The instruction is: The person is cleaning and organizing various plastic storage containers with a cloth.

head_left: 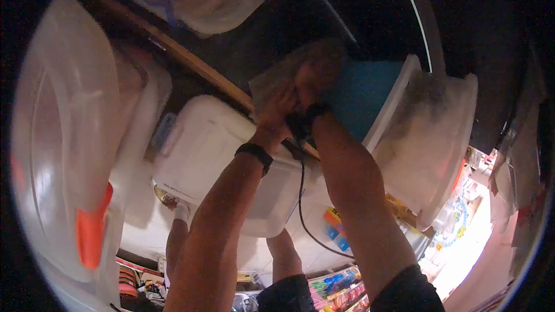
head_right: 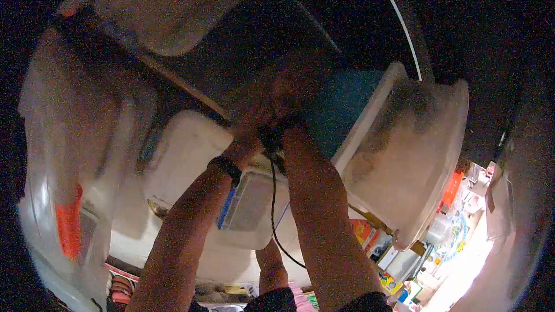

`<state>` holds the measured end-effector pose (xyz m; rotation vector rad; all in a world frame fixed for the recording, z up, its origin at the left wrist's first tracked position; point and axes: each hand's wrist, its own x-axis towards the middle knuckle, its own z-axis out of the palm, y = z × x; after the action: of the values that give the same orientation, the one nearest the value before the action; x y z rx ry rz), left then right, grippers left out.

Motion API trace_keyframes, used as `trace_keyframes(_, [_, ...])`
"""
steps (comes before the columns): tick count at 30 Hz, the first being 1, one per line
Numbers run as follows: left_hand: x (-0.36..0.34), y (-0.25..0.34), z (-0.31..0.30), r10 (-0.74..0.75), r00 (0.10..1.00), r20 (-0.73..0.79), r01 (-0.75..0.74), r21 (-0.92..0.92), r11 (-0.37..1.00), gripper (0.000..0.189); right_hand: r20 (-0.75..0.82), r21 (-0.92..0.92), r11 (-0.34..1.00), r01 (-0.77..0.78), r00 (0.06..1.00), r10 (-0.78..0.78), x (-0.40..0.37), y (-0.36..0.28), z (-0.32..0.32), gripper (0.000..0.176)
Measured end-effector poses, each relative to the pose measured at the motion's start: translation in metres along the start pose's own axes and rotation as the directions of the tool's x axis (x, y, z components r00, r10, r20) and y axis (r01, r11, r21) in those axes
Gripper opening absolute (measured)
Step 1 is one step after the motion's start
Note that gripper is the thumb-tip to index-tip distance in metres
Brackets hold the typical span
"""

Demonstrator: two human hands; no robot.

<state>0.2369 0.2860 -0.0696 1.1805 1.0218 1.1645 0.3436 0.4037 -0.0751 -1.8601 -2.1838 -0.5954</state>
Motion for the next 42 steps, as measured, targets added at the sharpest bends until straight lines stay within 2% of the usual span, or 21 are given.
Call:
trace_keyframes(1, [0.0, 0.0, -0.001, 0.002, 1.0, -0.007, -0.002, 0.004, 1.0, 0.06, 0.004, -0.001, 1.0, -0.001, 1.0, 0.001, 0.003, 0.002, 0.001, 0.044])
trace_keyframes(3, [0.012, -0.003, -0.004, 0.167, 0.983, -0.069, -0.141, 0.291, 0.946, 0.06, 0.005, -0.001, 1.0, 0.012, 1.0, -0.012, 0.007, 0.007, 0.003, 0.043])
trace_keyframes(6, [0.024, -0.012, 0.001, 0.382, 0.922, -0.062, -0.248, 0.663, 0.707, 0.061, 0.039, -0.016, 0.999, 0.051, 0.998, -0.05, 0.02, 0.024, 0.009, 0.043])
trace_keyframes(12, [0.071, -0.034, 0.029, 0.26, 0.954, -0.148, -0.175, 0.429, 0.886, 0.063, 0.166, -0.078, 0.988, 0.13, 0.979, -0.115, 0.074, 0.061, 0.023, 0.042])
trace_keyframes(16, [0.113, -0.055, 0.063, 0.336, 0.941, -0.051, -0.246, 0.58, 0.776, 0.059, 0.135, -0.214, 0.974, 0.078, 0.99, -0.049, 0.098, 0.083, 0.042, 0.041])
trace_keyframes(18, [0.129, -0.084, 0.085, 0.062, 0.99, -0.127, -0.031, 0.234, 0.972, 0.057, 0.057, -0.306, 0.951, 0.033, 0.998, -0.016, 0.103, 0.088, 0.054, 0.041])
trace_keyframes(19, [0.119, -0.067, 0.074, 0.061, 0.991, -0.116, -0.032, 0.239, 0.971, 0.057, 0.057, -0.306, 0.952, 0.021, 0.998, -0.004, 0.106, 0.081, 0.045, 0.041])
trace_keyframes(21, [0.097, -0.017, 0.042, 0.283, 0.951, -0.124, -0.21, 0.414, 0.886, 0.054, 0.338, -0.24, 0.969, 0.066, 0.941, 0.019, 0.12, 0.061, 0.021, 0.041])
trace_keyframes(22, [0.102, -0.017, 0.042, 0.286, 0.951, -0.122, -0.214, 0.412, 0.886, 0.054, 0.336, -0.243, 0.968, 0.064, 0.942, 0.022, 0.118, 0.064, 0.019, 0.041])
trace_keyframes(24, [0.113, -0.014, 0.037, 0.505, 0.863, 0.034, -0.322, 0.806, 0.497, 0.048, 0.23, -0.144, 0.962, 0.234, 0.953, -0.197, 0.117, 0.062, 0.013, 0.038])
trace_keyframes(25, [0.112, -0.011, 0.034, 0.503, 0.864, 0.037, -0.323, 0.806, 0.496, 0.048, 0.232, -0.142, 0.963, 0.23, 0.953, -0.194, 0.122, 0.055, 0.012, 0.038])
trace_keyframes(26, [0.109, -0.009, 0.034, 0.269, 0.952, -0.148, -0.195, 0.385, 0.902, 0.044, 0.225, -0.04, 0.975, 0.221, 0.952, -0.207, 0.13, 0.046, 0.015, 0.039])
trace_keyframes(27, [0.106, -0.002, 0.032, -0.042, 0.985, -0.166, 0.012, -0.175, 0.985, 0.04, 0.219, 0.058, 0.977, 0.205, 0.952, -0.213, 0.133, 0.037, 0.015, 0.04])
trace_keyframes(28, [0.102, 0.011, 0.026, -0.045, 0.986, -0.162, 0.016, -0.178, 0.984, 0.04, 0.19, 0.108, 0.97, 0.219, 0.953, -0.236, 0.139, 0.025, 0.017, 0.04])
trace_keyframes(30, [0.09, 0.027, 0.002, 0.084, 0.951, -0.298, -0.041, 0.147, 0.988, 0.037, 0.134, 0.154, 0.951, 0.267, 0.948, -0.288, 0.148, 0.0, 0.021, 0.041])
trace_keyframes(31, [0.089, 0.026, -0.009, 0.086, 0.951, -0.296, -0.041, 0.155, 0.987, 0.037, 0.115, 0.165, 0.942, 0.293, 0.943, -0.313, 0.153, -0.012, 0.022, 0.042])
trace_keyframes(36, [0.089, 0.016, -0.04, -0.012, 0.995, -0.102, 0.074, 0.633, 0.771, 0.049, 0.078, 0.193, 0.901, 0.387, 0.91, -0.408, 0.155, -0.05, 0.013, 0.044])
trace_keyframes(37, [0.089, 0.014, -0.045, -0.002, 0.994, -0.106, 0.07, 0.641, 0.764, 0.049, 0.059, 0.189, 0.9, 0.392, 0.911, -0.409, 0.153, -0.06, 0.012, 0.044])
trace_keyframes(39, [0.079, 0.008, -0.046, 0.313, 0.949, -0.041, -0.079, 0.929, 0.361, 0.058, 0.029, 0.177, 0.907, 0.383, 0.919, -0.394, 0.146, -0.078, 0.012, 0.045])
trace_keyframes(40, [0.072, 0.016, -0.046, 0.309, 0.95, -0.037, -0.081, 0.929, 0.36, 0.058, 0.009, 0.17, 0.912, 0.374, 0.925, -0.381, 0.142, -0.086, 0.011, 0.046])
trace_keyframes(42, [0.061, 0.031, -0.043, 0.068, 0.964, -0.259, 0.127, 0.668, 0.734, 0.06, -0.033, 0.143, 0.922, 0.359, 0.933, -0.358, 0.128, -0.099, 0.012, 0.047])
